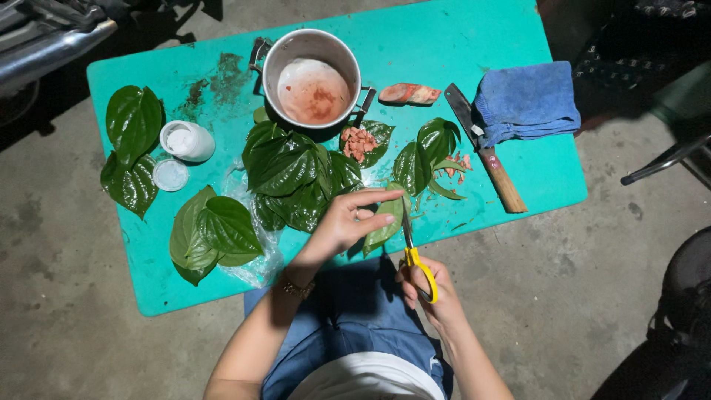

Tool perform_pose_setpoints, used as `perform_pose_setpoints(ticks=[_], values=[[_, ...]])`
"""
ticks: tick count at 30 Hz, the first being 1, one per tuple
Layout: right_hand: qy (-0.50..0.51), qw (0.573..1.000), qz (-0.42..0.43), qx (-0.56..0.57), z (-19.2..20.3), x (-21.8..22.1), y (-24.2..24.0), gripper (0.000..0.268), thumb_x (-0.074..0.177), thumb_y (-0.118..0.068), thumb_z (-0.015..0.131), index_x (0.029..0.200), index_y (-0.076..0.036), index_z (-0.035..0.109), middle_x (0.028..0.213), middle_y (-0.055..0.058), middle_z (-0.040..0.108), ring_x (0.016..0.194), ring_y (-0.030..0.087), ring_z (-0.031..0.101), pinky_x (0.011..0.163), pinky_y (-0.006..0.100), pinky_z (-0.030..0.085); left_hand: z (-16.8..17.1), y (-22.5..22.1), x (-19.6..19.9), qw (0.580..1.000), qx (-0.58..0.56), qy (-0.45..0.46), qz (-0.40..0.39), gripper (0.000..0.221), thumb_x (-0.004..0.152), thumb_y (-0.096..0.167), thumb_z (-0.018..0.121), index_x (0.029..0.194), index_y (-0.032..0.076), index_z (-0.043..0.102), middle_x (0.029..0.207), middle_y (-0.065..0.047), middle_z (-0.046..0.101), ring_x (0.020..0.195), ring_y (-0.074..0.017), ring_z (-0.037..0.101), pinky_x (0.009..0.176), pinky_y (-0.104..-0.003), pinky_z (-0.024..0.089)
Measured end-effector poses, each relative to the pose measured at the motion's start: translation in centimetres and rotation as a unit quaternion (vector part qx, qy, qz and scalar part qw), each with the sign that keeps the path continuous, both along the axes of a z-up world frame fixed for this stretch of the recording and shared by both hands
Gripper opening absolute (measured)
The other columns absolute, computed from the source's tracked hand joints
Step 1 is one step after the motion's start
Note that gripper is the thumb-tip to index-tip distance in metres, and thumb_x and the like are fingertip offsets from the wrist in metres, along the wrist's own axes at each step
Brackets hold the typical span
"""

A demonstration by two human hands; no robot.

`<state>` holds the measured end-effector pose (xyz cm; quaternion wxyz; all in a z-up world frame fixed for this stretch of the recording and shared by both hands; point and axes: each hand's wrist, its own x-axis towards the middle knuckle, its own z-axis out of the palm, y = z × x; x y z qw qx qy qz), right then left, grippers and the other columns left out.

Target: The person uses yellow-handled scissors to trim the edges of large green leaves on a teal table. They repeatedly pick up leaves, cut along the edges, and place the trimmed leaves into a pile. A pot, knife, and cloth are also present on the table.

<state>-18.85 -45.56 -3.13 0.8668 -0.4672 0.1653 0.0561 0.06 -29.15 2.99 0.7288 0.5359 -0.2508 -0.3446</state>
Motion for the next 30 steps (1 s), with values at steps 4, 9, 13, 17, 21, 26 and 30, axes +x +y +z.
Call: perform_pose_setpoints(ticks=[4, 9, 13, 17, 21, 26, 30], values=[[0.005, 1.0, 0.005, 0.0, -0.2, 0.0, -0.2, 0.044, 0.095, -0.037, 0.072, 0.093, 0.007, 0.064, 0.062, 0.003, 0.054, 0.05, 0.008, 0.047, 0.042, 0.024, 0.04, 1.0, 0.5, 0.3, 0.997, 0.066, 0.029, -0.017, 0.054, 0.095, 0.0, 0.072, 0.147, 0.006, 0.061, 0.125, -0.008, 0.067, 0.079, -0.007, 0.056, 0.062, -0.021, 0.044], [-0.007, 1.0, 0.016, 0.016, -0.6, -0.2, -0.5, 0.043, 0.096, -0.034, 0.072, 0.093, 0.008, 0.065, 0.063, 0.003, 0.055, 0.051, 0.007, 0.048, 0.043, 0.024, 0.042, 1.9, 0.8, 0.8, 0.999, 0.022, 0.014, -0.036, 0.056, 0.094, 0.002, 0.071, 0.147, 0.007, 0.057, 0.126, 0.0, 0.069, 0.081, 0.0001, 0.062, 0.067, -0.018, 0.053], [0.004, 1.0, 0.015, 0.017, -0.9, -0.2, -0.8, 0.037, 0.092, -0.028, 0.074, 0.093, 0.007, 0.064, 0.069, 0.004, 0.058, 0.05, 0.007, 0.048, 0.041, 0.023, 0.04, 1.8, 1.1, 1.1, 0.998, 0.033, 0.008, -0.047, 0.055, 0.095, 0.002, 0.071, 0.148, 0.006, 0.058, 0.118, 0.0, 0.071, 0.076, 0.0005, 0.057, 0.062, -0.017, 0.048], [0.017, 0.999, 0.019, 0.021, -1.0, -0.1, -1.1, 0.039, 0.092, -0.03, 0.075, 0.094, 0.007, 0.063, 0.071, 0.004, 0.058, 0.05, 0.007, 0.047, 0.042, 0.023, 0.039, 1.2, 1.5, 1.7, 0.997, 0.043, -0.009, -0.057, 0.055, 0.094, 0.001, 0.071, 0.147, 0.005, 0.059, 0.12, 0.0, 0.072, 0.078, 0.0002, 0.057, 0.063, -0.018, 0.049], [-0.038, 0.998, 0.055, 0.011, -0.9, 0.1, -0.7, 0.054, 0.09, -0.049, 0.072, 0.099, 0.004, 0.064, 0.069, 0.003, 0.056, 0.058, 0.01, 0.053, 0.049, 0.026, 0.045, 0.2, 1.2, 1.4, 0.999, 0.018, 0.007, -0.037, 0.055, 0.096, 0.001, 0.071, 0.148, 0.005, 0.057, 0.125, -0.004, 0.071, 0.09, -0.004, 0.065, 0.076, -0.021, 0.056], [-0.013, 0.998, 0.035, -0.041, -0.5, 0.2, 0.5, 0.054, 0.085, -0.049, 0.073, 0.102, 0.0, 0.063, 0.074, 0.004, 0.056, 0.064, 0.012, 0.054, 0.052, 0.028, 0.046, -1.2, -0.5, 0.3, 0.993, -0.035, -0.079, 0.085, 0.056, 0.097, -0.001, 0.07, 0.15, 0.003, 0.052, 0.15, -0.009, 0.057, 0.132, -0.0121, 0.056, 0.111, -0.03, 0.05], [-0.002, 0.999, 0.02, -0.047, -0.2, -0.3, 1.4, 0.049, 0.087, -0.041, 0.075, 0.104, 0.004, 0.065, 0.077, 0.006, 0.058, 0.068, 0.013, 0.056, 0.058, 0.028, 0.048, -1.2, -0.6, -1.0, 0.991, -0.028, -0.011, 0.129, 0.061, 0.094, -0.001, 0.071, 0.151, 0.002, 0.051, 0.141, -0.01, 0.063, 0.12, -0.014, 0.061, 0.105, -0.031, 0.052]])
